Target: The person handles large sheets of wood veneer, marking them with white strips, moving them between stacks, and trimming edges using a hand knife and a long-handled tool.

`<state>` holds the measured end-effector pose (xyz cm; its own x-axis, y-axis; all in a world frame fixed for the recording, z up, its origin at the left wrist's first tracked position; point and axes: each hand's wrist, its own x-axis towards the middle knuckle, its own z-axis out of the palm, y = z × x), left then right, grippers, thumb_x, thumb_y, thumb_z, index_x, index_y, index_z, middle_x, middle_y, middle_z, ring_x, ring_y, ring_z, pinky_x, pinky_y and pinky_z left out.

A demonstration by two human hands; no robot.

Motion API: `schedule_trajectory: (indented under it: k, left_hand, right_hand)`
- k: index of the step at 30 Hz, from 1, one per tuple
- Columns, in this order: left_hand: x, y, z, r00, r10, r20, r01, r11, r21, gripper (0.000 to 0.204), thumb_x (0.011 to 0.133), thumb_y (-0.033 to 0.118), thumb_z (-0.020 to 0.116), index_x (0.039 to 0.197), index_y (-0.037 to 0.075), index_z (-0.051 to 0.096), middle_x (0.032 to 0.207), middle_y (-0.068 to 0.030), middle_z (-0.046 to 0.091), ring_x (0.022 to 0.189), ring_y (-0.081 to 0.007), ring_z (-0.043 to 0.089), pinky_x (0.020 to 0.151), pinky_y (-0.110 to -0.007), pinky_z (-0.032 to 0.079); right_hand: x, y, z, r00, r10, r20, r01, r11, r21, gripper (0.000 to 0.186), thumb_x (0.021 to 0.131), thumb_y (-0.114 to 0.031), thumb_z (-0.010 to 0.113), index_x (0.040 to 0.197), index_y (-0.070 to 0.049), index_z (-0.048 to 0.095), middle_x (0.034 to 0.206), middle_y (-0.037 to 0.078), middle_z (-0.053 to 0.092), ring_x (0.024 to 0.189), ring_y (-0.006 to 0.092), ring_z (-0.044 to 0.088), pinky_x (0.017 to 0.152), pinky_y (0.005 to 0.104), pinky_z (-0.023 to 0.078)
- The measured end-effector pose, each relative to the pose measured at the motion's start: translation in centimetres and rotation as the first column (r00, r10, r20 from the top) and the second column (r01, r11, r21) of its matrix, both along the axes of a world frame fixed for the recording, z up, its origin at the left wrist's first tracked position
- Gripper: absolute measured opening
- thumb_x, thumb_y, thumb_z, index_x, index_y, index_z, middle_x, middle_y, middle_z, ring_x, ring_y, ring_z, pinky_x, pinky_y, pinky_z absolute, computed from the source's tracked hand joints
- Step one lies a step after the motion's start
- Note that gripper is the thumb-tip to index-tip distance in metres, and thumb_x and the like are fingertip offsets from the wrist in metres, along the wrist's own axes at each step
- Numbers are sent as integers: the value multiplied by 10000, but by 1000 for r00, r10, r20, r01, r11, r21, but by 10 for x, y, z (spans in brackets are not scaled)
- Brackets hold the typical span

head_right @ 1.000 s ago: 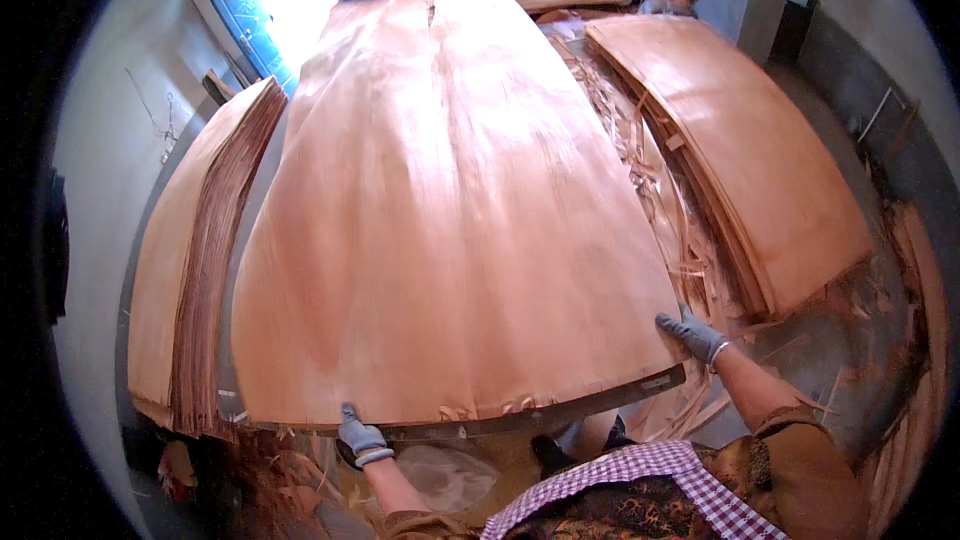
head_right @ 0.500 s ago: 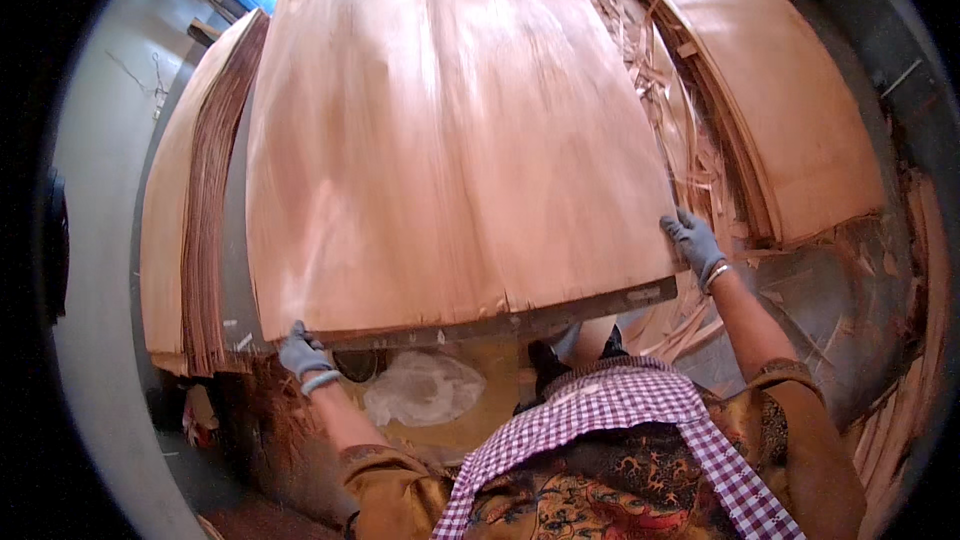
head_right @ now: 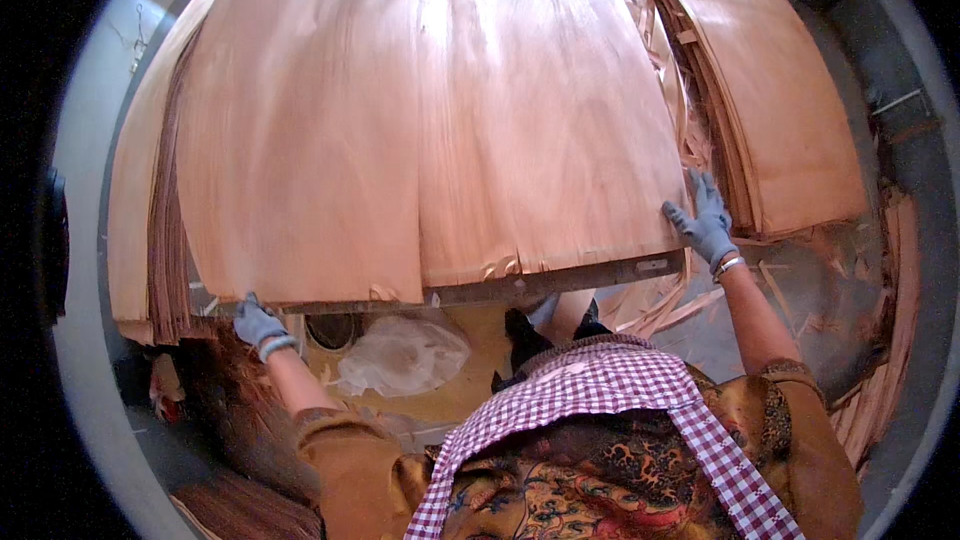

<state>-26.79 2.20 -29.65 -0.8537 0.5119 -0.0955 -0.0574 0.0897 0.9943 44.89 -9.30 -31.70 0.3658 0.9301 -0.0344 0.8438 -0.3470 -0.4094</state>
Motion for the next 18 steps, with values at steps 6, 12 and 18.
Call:
schedule_trajectory:
  k: [6,12,18]
  left_hand:
    - [12,6,85,987,-107,-120,134,961,243,188,802,58,615,969,-19,575,882,-75,574,810,-190,557,690,-314,473]
    - [163,-17,213,859,8,-512,277,834,478,302,823,71,631,1095,-9,529,930,-68,572,805,-135,541,730,-251,471]
    - [342,-66,233,-69,-573,-817,885,343,-315,244,781,71,567,1008,-13,541,814,-136,535,766,-303,529,755,-385,466]
  right_hand:
    - [-51,22,53,951,222,215,-225,974,-12,766,760,-415,647,1391,-153,302,1457,174,212,1333,351,220,1057,458,223]
    - [-88,53,114,906,423,-4,-421,902,93,760,761,-410,647,1384,-131,311,1448,200,213,1332,371,208,1072,453,202]
    - [-107,90,232,594,725,-348,-562,683,466,812,771,-443,662,1401,-106,277,1446,174,247,1347,290,220,1081,434,183]
